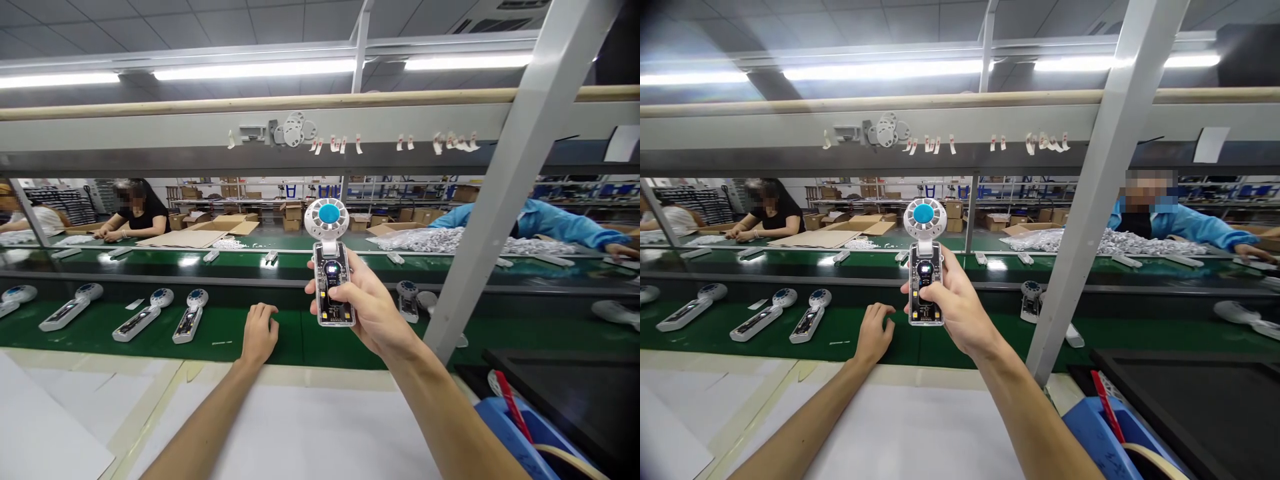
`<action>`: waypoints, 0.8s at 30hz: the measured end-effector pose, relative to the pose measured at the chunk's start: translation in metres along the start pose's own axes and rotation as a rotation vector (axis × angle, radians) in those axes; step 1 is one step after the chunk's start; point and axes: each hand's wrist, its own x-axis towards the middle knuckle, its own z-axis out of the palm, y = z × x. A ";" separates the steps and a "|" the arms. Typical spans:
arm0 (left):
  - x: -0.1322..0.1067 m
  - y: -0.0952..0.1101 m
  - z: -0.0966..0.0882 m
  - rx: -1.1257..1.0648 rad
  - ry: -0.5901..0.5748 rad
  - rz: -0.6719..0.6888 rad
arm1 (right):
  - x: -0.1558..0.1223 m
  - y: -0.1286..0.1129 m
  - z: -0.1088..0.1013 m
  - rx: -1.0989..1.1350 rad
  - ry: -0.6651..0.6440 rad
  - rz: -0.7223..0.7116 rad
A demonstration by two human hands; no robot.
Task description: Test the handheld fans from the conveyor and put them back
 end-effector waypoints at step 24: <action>0.000 -0.003 0.001 -0.072 0.037 -0.044 | -0.008 -0.003 0.004 -0.058 0.023 -0.148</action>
